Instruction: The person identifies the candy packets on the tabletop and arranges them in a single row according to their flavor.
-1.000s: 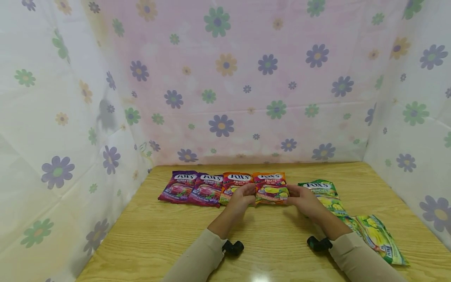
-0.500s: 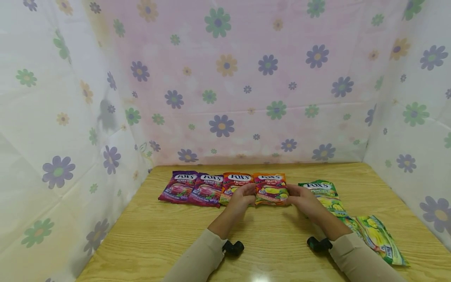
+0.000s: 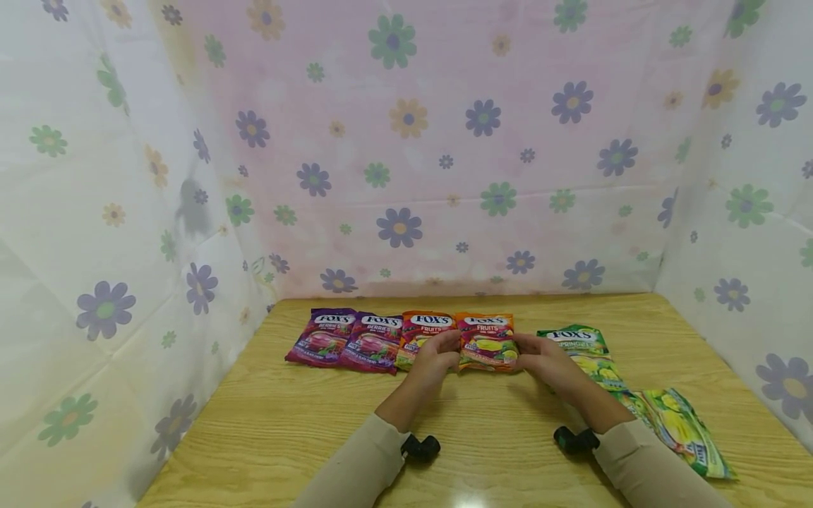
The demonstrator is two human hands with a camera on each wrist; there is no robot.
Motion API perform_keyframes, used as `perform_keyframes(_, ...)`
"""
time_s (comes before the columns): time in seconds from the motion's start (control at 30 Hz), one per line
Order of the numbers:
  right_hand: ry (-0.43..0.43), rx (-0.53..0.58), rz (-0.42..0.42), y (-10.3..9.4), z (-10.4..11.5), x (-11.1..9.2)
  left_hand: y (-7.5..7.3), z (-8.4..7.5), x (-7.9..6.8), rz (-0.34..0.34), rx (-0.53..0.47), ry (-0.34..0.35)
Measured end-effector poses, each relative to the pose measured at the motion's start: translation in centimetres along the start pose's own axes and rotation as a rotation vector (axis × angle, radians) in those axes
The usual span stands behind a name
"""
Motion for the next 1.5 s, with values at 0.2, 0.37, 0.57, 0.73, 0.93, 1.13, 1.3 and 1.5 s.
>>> perform_keyframes(0.2,0.017,-0.058,-0.013,-0.8,0.6,-0.2,0.4,-0.4,-0.4,-0.029,0.059,0.029)
perform_keyframes(0.37,-0.001,-0.075,-0.01,-2.3,1.7,-0.7,1.8,-1.5,-1.1,-0.051,0.214,0.082)
perform_keyframes(0.57,-0.043,-0.125,-0.011,-4.4,2.9,-1.6,3.5,-2.2,-1.2,-0.046,0.254,0.084)
perform_keyframes(0.73,-0.072,-0.129,-0.052,-6.8,3.8,-2.5,5.6,-2.5,-0.2,-0.008,0.242,0.078)
perform_keyframes(0.93,-0.053,-0.117,-0.095,-9.2,3.7,-3.2,8.2,-2.7,0.8,0.012,0.201,0.054)
perform_keyframes(1.13,-0.019,-0.168,-0.12,-10.9,2.9,-3.8,10.6,-2.4,1.8,0.043,0.043,-0.032)
perform_keyframes(1.3,0.037,-0.212,-0.13,-12.3,2.0,-4.6,12.3,-1.6,3.0,0.014,-0.103,-0.119)
perform_keyframes(1.5,0.174,-0.221,-0.124,-13.8,0.3,-5.5,13.6,-1.1,3.8,-0.029,-0.117,-0.168)
Point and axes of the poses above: each hand's wrist, its own x-axis towards the middle knuckle, its own y-axis out of the palm, z = x × y, the point moved 7 cm from there along x, towards the middle knuckle, and after that the axes turned 13 degrees about -y, right-handed, at the moved point
